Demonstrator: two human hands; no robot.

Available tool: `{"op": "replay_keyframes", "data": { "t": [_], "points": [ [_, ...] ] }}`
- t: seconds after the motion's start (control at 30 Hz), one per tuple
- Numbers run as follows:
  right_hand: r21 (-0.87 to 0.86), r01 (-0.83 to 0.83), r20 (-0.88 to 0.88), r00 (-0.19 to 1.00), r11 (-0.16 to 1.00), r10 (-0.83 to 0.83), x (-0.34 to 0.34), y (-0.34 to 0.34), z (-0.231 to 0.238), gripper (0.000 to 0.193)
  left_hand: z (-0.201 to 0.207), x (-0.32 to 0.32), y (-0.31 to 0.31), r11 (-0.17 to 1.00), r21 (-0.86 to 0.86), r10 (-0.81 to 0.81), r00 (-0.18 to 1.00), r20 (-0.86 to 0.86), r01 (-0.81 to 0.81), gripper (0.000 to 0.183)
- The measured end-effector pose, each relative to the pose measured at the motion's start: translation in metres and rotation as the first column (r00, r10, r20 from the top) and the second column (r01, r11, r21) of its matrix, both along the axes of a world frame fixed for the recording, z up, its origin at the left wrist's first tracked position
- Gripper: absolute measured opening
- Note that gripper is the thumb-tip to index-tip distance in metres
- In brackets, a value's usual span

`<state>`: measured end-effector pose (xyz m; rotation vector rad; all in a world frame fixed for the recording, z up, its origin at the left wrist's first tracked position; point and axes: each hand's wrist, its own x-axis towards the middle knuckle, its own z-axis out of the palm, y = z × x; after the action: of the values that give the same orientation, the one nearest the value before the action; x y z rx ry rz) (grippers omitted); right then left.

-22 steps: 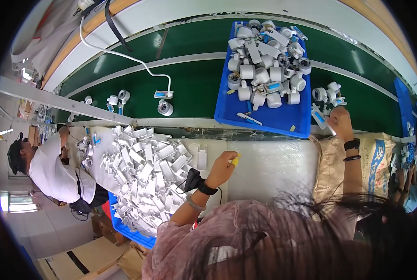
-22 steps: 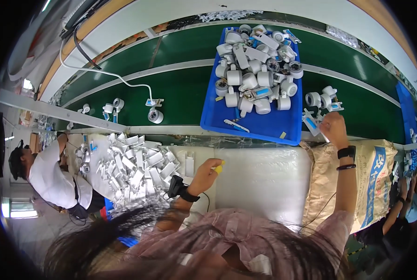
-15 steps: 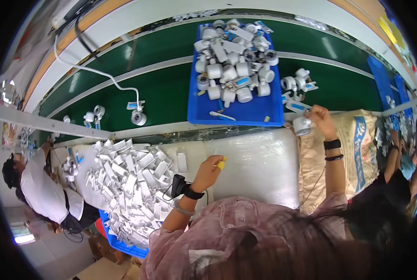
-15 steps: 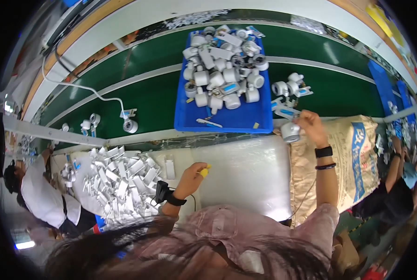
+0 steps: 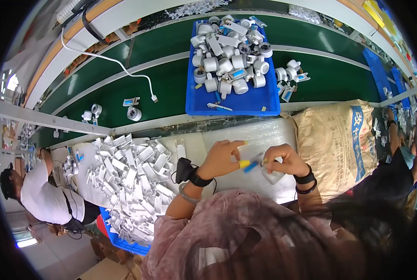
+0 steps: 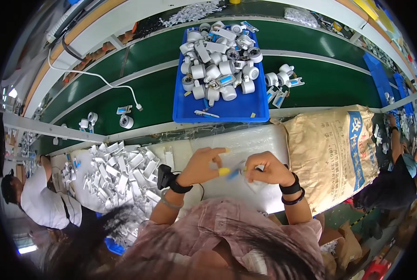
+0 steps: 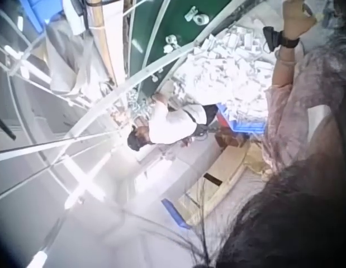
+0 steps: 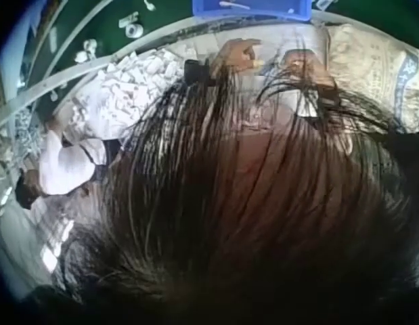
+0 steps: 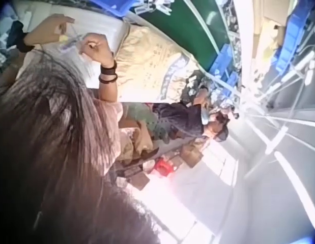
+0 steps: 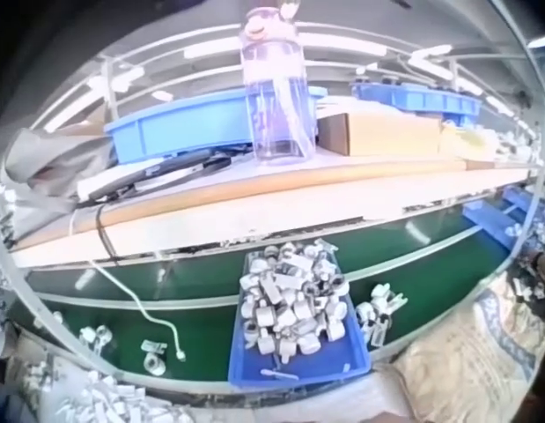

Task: The person picks up a white plastic housing and internal components, then fits the parts together by hand. They use a small tool to secure the assembly before placing the unit on the work surface.

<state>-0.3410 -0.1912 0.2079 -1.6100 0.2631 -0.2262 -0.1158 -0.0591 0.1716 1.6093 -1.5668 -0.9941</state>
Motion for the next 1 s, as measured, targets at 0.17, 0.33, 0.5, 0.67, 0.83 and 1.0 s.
{"op": "replay_keyframes", "data": {
  "t": [0.17,0.33,0.5,0.67,0.83,1.0],
  "points": [
    [0.041,-0.116,-0.108,0.987,0.992,0.12,0.002,0.015,0.004,0.009,-0.028,-0.011,0.006,0.92,-0.011,-0.389,0.91,-0.141,0.391,0.063],
    [-0.235,-0.118,-0.15,0.985,0.965,0.084,0.011,0.02,0.014,0.018,-0.043,-0.028,0.016,0.918,0.22,-0.193,0.858,-0.476,0.328,0.059],
    [-0.596,-0.093,-0.184,0.983,0.798,-0.023,0.008,0.025,0.008,0.013,-0.05,-0.015,0.027,0.932,0.301,0.114,0.625,-0.772,0.202,0.03],
    [-0.813,0.099,-0.028,0.978,0.574,-0.207,0.009,0.034,-0.002,0.011,-0.042,-0.011,0.025,0.907,0.387,0.268,0.483,-0.833,0.165,0.02],
    [-0.837,0.33,0.16,0.91,0.437,-0.381,0.015,0.04,-0.011,0.018,-0.037,-0.019,0.025,0.893,0.399,0.323,0.32,-0.891,0.208,0.02],
    [-0.797,0.452,0.276,0.863,0.402,-0.423,0.019,0.048,-0.012,0.023,-0.041,-0.026,0.025,0.948,0.226,0.218,0.061,-0.974,0.222,0.03]
  ]
}}
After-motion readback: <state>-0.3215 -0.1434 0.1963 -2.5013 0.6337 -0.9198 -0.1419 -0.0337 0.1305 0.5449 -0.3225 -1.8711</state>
